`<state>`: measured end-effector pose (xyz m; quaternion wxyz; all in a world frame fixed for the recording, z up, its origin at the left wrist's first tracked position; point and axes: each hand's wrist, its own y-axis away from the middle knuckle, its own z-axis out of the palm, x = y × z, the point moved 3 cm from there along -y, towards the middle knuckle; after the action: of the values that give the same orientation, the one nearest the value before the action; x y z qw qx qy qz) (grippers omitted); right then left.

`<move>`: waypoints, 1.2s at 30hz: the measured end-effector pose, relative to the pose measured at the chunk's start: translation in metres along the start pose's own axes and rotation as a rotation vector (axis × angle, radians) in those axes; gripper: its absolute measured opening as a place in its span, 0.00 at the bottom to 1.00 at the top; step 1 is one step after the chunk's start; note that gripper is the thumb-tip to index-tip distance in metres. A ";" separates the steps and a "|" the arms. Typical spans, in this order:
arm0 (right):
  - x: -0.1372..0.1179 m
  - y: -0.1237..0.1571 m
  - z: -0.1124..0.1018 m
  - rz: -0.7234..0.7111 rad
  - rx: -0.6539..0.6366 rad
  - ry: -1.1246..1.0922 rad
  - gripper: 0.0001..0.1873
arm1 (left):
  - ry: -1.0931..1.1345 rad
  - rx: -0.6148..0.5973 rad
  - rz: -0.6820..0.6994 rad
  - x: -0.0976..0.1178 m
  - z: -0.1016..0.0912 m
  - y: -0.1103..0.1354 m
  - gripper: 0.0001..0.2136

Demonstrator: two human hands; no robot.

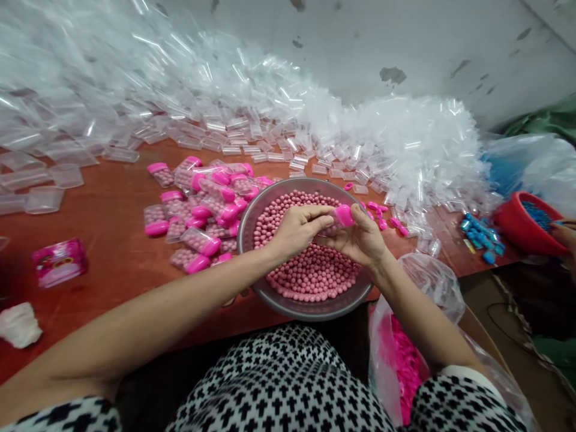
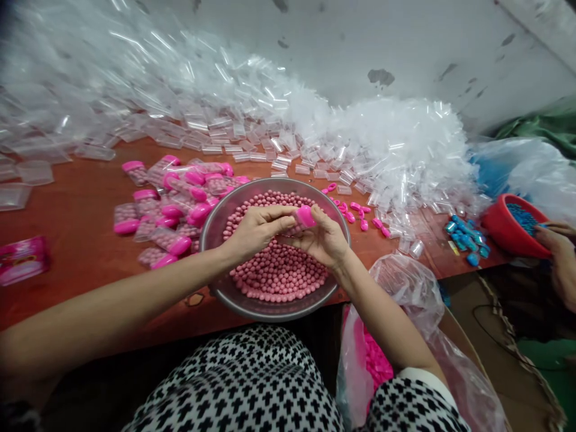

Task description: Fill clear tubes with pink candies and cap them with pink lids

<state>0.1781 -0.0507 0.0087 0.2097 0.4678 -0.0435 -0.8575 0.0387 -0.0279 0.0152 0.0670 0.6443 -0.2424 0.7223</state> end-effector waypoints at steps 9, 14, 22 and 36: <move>0.002 -0.013 0.007 -0.033 0.043 -0.054 0.11 | -0.140 0.034 0.089 0.000 0.000 0.001 0.11; 0.002 -0.008 0.013 0.001 0.015 0.127 0.23 | -0.207 0.040 0.016 0.008 -0.021 0.004 0.13; -0.021 -0.003 -0.029 -0.168 0.120 0.343 0.23 | -0.858 0.364 -0.095 0.035 -0.144 0.014 0.13; -0.018 -0.007 -0.038 -0.137 0.113 0.319 0.13 | -1.476 -0.342 -0.241 -0.099 -0.100 -0.199 0.13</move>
<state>0.2157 -0.0325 -0.0002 0.1282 0.6107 -0.0260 -0.7810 0.0457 0.2107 -0.0330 0.0648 0.9621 -0.2609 0.0451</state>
